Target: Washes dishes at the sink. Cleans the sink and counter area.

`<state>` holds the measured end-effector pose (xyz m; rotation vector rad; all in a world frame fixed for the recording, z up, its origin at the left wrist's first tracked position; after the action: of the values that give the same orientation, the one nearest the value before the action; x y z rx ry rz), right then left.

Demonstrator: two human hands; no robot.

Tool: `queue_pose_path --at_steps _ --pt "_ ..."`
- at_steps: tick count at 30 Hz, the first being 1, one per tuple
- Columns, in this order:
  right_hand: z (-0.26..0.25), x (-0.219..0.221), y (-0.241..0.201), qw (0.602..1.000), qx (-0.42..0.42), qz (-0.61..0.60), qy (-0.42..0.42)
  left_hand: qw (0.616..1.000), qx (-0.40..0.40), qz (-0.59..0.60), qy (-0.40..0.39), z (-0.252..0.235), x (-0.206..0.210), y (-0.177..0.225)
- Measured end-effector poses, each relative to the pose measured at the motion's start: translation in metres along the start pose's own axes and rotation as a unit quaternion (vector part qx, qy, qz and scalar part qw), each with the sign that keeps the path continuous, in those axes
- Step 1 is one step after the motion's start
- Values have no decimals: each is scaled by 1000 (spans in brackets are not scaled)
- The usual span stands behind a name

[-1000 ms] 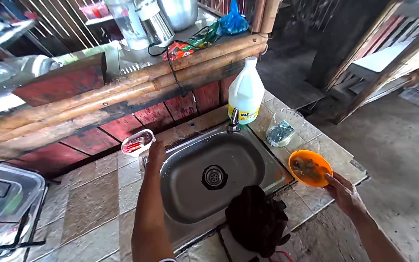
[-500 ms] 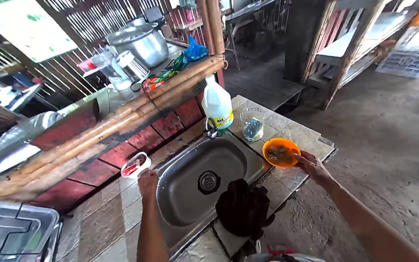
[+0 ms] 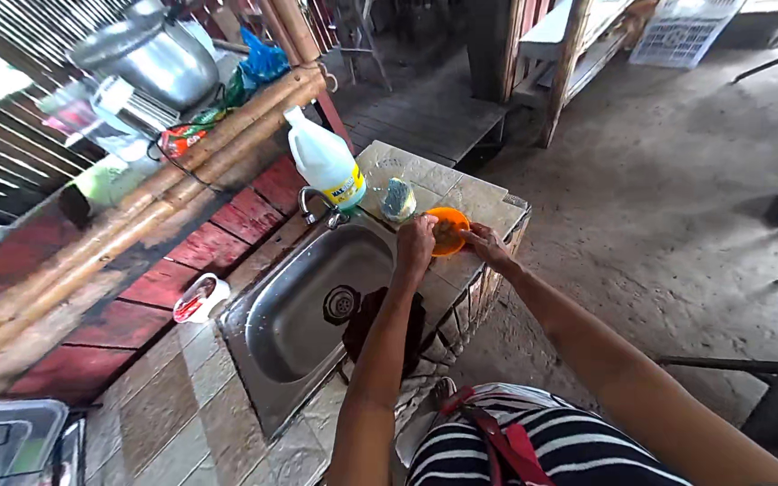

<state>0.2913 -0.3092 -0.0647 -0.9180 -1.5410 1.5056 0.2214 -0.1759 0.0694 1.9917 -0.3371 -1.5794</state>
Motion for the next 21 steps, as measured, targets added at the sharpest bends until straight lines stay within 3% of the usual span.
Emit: queue_pose_path --at_steps 2,5,9,11,13,15,18,21 --pt "0 -3 3 1000 4 -2 11 1000 6 -21 -7 6 2 3" --pt "-1 -12 4 999 4 4 44 992 -47 -69 -98 39 4 -14" --pt "0 -31 -5 995 5 29 99 955 -246 -126 -106 144 -36 -82" --pt "-8 -50 -5 992 -14 43 119 934 -319 -117 -109 184 -34 -122" --pt "-13 -68 -2 989 -23 63 130 952 -289 -94 -27 183 -24 -129" --pt "-13 -83 0 985 -21 79 150 968 -238 -84 6 155 2 -122" --pt "-7 -96 -3 978 -6 99 184 985 -158 -67 -8 108 54 -111" --pt "-2 -81 -13 970 -32 140 197 985 -162 -18 -65 100 48 -108"
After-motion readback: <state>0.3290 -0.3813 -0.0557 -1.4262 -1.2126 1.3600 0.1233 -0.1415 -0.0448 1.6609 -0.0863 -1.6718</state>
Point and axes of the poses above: each hand's wrist, its own z-axis away from the middle knuckle, its own x-axis out of the palm, y = z × x, the point moved 10 cm from there along -z, towards the middle knuckle, and after that the axes turned 10 degrees about -x, right-handed, at the moved point
